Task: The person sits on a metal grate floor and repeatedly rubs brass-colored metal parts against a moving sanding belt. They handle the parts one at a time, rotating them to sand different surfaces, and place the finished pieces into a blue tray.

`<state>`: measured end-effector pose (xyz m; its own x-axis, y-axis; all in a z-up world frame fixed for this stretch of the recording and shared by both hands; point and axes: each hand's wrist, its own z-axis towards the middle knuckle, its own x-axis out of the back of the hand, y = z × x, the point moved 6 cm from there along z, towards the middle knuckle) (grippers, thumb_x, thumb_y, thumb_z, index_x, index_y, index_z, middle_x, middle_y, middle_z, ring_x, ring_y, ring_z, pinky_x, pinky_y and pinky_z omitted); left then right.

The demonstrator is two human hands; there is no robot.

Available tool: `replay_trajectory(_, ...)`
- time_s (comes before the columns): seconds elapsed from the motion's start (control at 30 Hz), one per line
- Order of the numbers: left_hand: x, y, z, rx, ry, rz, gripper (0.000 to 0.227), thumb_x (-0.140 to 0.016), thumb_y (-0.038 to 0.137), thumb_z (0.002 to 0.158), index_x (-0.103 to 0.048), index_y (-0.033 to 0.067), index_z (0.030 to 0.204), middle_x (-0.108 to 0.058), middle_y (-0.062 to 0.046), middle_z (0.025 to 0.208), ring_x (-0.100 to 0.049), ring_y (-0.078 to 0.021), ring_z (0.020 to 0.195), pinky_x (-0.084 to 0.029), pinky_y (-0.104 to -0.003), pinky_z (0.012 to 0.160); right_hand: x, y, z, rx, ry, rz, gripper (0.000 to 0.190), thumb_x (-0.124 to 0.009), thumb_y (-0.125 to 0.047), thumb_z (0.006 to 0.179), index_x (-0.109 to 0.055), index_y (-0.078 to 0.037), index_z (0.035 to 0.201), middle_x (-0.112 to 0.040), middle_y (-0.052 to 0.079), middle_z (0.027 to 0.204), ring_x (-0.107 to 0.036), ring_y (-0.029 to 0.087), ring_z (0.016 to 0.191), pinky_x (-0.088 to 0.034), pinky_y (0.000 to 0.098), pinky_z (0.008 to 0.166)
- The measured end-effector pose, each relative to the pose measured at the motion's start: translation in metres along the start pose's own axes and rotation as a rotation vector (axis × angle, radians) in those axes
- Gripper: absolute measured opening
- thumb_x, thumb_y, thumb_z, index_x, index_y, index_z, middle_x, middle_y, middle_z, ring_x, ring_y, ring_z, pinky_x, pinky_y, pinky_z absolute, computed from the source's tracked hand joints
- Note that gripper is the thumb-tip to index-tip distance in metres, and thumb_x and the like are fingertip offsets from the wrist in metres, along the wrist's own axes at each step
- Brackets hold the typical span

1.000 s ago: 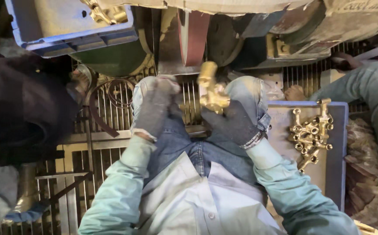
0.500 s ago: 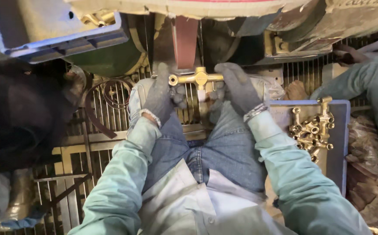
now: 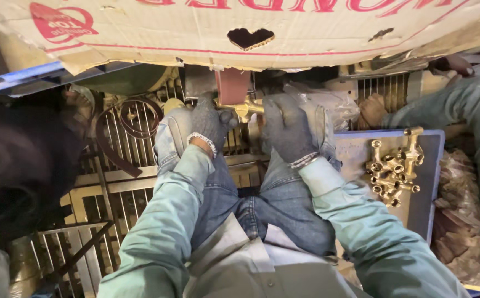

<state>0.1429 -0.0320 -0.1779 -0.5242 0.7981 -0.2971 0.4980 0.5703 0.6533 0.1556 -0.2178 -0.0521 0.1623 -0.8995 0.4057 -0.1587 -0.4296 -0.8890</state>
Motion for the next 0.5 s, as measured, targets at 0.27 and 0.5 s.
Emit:
replay_trajectory(0.27, -0.006, 0.010, -0.022, 0.101, 0.034, -0.262, 0.033, -0.051, 0.030, 0.096, -0.061, 0.0043, 0.114, -0.053, -0.006, 0.071, -0.049, -0.0156, 0.054, -0.042, -0.032, 0.045, -0.003, 0.056, 0.028, 0.046, -0.169, 0.068, 0.022, -0.056, -0.017, 0.101, -0.065, -0.002, 0.115, -0.060, 0.006, 0.103, -0.067, 0.016, 0.084, -0.060, 0.0319, 0.069)
replay_trajectory(0.5, -0.002, 0.008, -0.019, 0.132, 0.088, -0.193, 0.026, -0.050, 0.038, 0.099, -0.052, 0.0127, 0.093, -0.051, -0.005, 0.068, -0.046, -0.0169, 0.051, -0.035, -0.034, 0.042, -0.001, 0.083, 0.052, 0.587, -0.111, -0.722, 0.060, -0.073, -0.014, 0.079, -0.058, 0.004, 0.135, -0.062, 0.027, 0.119, -0.061, 0.045, 0.105, -0.049, 0.0498, 0.093)
